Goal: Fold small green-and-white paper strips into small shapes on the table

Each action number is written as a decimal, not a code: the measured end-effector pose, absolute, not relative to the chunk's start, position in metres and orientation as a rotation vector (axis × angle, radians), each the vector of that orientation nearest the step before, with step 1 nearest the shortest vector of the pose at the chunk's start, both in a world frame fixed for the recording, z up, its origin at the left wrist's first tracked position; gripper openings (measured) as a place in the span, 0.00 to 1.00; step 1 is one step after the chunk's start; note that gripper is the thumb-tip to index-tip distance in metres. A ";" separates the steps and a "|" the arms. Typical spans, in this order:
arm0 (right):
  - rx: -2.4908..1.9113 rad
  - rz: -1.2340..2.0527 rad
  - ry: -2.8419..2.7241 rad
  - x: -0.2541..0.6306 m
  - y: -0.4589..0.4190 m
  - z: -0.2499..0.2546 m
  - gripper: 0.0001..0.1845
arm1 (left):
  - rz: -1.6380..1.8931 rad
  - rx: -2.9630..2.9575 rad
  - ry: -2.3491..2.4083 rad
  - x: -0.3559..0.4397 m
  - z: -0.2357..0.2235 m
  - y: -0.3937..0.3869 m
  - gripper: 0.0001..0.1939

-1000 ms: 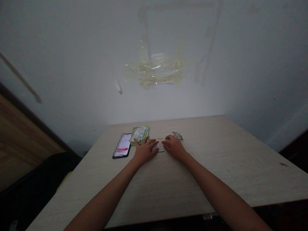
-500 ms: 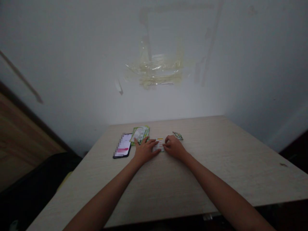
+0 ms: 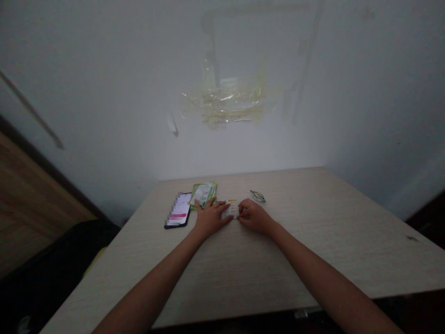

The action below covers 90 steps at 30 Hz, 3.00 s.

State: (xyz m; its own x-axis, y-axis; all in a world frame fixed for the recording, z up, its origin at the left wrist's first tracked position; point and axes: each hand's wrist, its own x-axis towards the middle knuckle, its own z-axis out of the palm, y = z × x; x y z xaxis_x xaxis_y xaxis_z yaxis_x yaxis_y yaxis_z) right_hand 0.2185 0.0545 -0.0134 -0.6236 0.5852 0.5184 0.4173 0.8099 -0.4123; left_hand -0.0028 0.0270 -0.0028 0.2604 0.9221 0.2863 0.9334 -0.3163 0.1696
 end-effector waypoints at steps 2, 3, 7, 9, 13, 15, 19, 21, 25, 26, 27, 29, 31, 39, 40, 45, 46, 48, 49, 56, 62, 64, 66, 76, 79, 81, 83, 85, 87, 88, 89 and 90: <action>-0.708 0.370 -2.325 0.218 0.054 -0.014 0.06 | -0.514 -2.464 -1.822 -0.003 -0.003 0.027 0.25; -0.701 0.388 -2.321 0.218 0.053 -0.014 0.06 | -0.510 -2.462 -1.825 -0.003 -0.003 0.027 0.25; -0.730 0.461 -2.318 0.218 0.052 -0.012 0.07 | -0.503 -2.465 -1.818 -0.003 -0.003 0.026 0.24; -0.740 0.480 -2.324 0.219 0.052 -0.011 0.08 | -0.484 -2.462 -1.823 -0.002 -0.002 0.026 0.25; -0.734 0.478 -2.325 0.219 0.052 -0.011 0.07 | -0.427 -2.446 -1.843 -0.001 0.001 0.025 0.26; -0.745 0.460 -2.314 0.220 0.053 -0.013 0.07 | -0.420 -2.445 -1.838 -0.001 0.002 0.024 0.25; -0.827 0.403 -2.253 0.222 0.058 -0.017 0.07 | -0.447 -2.460 -1.810 -0.002 0.003 0.022 0.24; -0.863 0.363 -2.228 0.223 0.060 -0.019 0.08 | -0.460 -2.476 -1.788 -0.004 0.003 0.020 0.24; -0.870 0.290 -2.289 0.222 0.061 -0.022 0.07 | -0.487 -2.497 -1.771 -0.005 0.003 0.018 0.24; -0.871 0.271 -2.305 0.222 0.060 -0.022 0.06 | -0.484 -2.498 -1.779 -0.005 0.003 0.017 0.24; -0.876 0.251 -2.314 0.221 0.059 -0.022 0.06 | -0.476 -2.495 -1.790 -0.005 0.003 0.017 0.24; -0.901 0.213 -2.313 0.220 0.058 -0.021 0.07 | -0.461 -2.491 -1.811 -0.005 0.002 0.017 0.24; -0.932 0.177 -2.305 0.218 0.057 -0.020 0.07 | -0.464 -2.489 -1.820 -0.005 0.002 0.018 0.24; -1.039 0.024 -2.310 0.209 0.063 -0.019 0.08 | -0.455 -2.488 -1.811 -0.005 0.003 0.017 0.24; -1.060 0.013 -2.312 0.208 0.064 -0.019 0.08 | -0.457 -2.487 -1.811 -0.005 0.002 0.017 0.24; -1.151 -0.026 -2.336 0.204 0.069 -0.018 0.10 | -0.462 -2.484 -1.815 -0.005 0.001 0.018 0.24; -1.164 -0.032 -2.340 0.203 0.070 -0.017 0.11 | -0.459 -2.485 -1.813 -0.005 0.002 0.018 0.24; -1.184 -0.055 -2.344 0.201 0.071 -0.017 0.11 | -0.451 -2.485 -1.814 -0.005 0.002 0.018 0.24; -1.193 -0.073 -2.346 0.200 0.072 -0.016 0.11 | -0.446 -2.485 -1.818 -0.005 0.002 0.018 0.25; -1.282 -0.208 -2.341 0.191 0.072 -0.015 0.11 | -0.467 -2.491 -1.826 -0.004 0.002 0.018 0.25; -1.331 -0.212 -2.317 0.188 0.072 -0.015 0.11 | -0.455 -2.497 -1.817 -0.004 0.002 0.018 0.24; -1.337 -0.226 -2.317 0.188 0.073 -0.016 0.11 | -0.447 -2.497 -1.820 -0.004 0.003 0.018 0.24; -1.346 -0.248 -2.315 0.188 0.073 -0.017 0.11 | -0.454 -2.498 -1.817 -0.004 0.002 0.018 0.24; -1.353 -0.216 -2.300 0.189 0.071 -0.018 0.14 | -0.504 -2.498 -1.802 -0.006 0.000 0.019 0.25; -1.348 -0.182 -2.288 0.191 0.070 -0.020 0.15 | -0.503 -2.490 -1.793 -0.005 -0.001 0.018 0.25; -1.326 -0.155 -2.281 0.193 0.069 -0.022 0.15 | -0.492 -2.479 -1.785 -0.005 -0.001 0.017 0.25; -1.286 -0.105 -2.273 0.195 0.070 -0.024 0.15 | -0.472 -2.467 -1.780 -0.004 -0.001 0.016 0.25; -1.238 -0.031 -2.254 0.198 0.070 -0.025 0.13 | -0.450 -2.460 -1.783 -0.004 -0.001 0.016 0.25; -1.184 0.043 -2.228 0.201 0.070 -0.027 0.12 | -0.441 -2.460 -1.789 -0.004 0.000 0.015 0.25; -1.156 0.073 -2.218 0.202 0.070 -0.027 0.11 | -0.445 -2.462 -1.788 -0.004 0.000 0.015 0.25; -1.131 0.096 -2.208 0.202 0.070 -0.027 0.10 | -0.453 -2.466 -1.785 -0.004 0.000 0.015 0.25; -1.111 0.112 -2.200 0.203 0.070 -0.028 0.10 | -0.461 -2.470 -1.782 -0.004 0.000 0.015 0.24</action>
State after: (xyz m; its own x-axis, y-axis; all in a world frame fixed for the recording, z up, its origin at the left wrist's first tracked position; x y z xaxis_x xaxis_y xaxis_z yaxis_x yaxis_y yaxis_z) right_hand 0.2031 0.0702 -0.0275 -0.4199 0.7436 0.5204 0.6866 0.6352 -0.3536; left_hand -0.0038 0.0152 0.0001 0.2863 0.9178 0.2750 0.9361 -0.3291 0.1240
